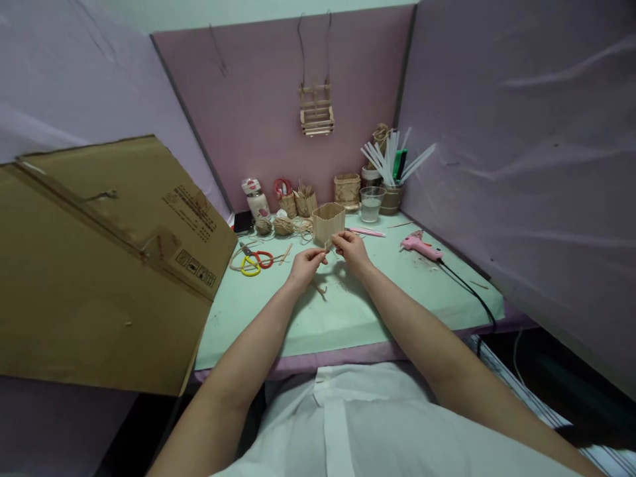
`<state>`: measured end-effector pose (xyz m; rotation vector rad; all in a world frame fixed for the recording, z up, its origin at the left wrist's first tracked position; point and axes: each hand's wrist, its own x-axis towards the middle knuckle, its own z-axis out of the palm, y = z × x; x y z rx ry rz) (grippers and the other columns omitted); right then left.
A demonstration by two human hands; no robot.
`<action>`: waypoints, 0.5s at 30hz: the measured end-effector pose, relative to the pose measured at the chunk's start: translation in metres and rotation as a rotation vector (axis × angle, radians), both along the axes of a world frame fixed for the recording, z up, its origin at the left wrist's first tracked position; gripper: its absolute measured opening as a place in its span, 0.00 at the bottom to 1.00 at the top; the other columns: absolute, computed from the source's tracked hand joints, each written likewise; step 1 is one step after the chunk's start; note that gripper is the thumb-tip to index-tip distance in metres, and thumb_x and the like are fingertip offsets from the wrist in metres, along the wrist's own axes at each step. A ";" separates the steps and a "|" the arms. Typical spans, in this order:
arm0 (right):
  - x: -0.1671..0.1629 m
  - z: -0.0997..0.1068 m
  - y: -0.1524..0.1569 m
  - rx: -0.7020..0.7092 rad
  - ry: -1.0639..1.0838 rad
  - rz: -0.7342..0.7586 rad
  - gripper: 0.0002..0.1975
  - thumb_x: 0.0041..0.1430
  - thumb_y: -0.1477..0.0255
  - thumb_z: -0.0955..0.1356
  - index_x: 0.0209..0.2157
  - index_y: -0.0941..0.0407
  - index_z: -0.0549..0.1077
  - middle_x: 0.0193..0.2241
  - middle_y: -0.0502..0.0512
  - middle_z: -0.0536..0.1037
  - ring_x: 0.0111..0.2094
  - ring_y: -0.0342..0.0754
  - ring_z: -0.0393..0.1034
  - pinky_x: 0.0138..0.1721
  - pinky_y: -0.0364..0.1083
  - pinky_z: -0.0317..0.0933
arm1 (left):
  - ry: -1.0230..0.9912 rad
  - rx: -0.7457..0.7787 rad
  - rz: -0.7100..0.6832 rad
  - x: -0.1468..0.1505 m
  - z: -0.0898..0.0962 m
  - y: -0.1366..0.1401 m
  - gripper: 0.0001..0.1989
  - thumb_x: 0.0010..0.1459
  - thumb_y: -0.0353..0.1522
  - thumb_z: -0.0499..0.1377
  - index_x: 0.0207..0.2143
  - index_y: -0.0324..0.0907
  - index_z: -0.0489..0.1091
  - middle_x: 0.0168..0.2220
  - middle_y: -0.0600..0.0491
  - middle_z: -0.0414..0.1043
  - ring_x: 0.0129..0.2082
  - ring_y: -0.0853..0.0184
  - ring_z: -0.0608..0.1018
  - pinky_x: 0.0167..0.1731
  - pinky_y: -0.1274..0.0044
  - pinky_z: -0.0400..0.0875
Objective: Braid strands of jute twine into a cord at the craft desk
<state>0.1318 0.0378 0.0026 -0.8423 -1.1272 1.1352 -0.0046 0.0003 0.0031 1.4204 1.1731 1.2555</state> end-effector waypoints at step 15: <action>-0.002 0.007 -0.007 -0.010 -0.016 0.119 0.22 0.46 0.51 0.67 0.18 0.57 0.66 0.18 0.49 0.66 0.19 0.39 0.55 0.21 0.42 0.48 | -0.038 0.070 0.054 -0.005 0.001 0.005 0.13 0.47 0.38 0.61 0.31 0.38 0.75 0.21 0.56 0.69 0.22 0.74 0.66 0.26 0.79 0.60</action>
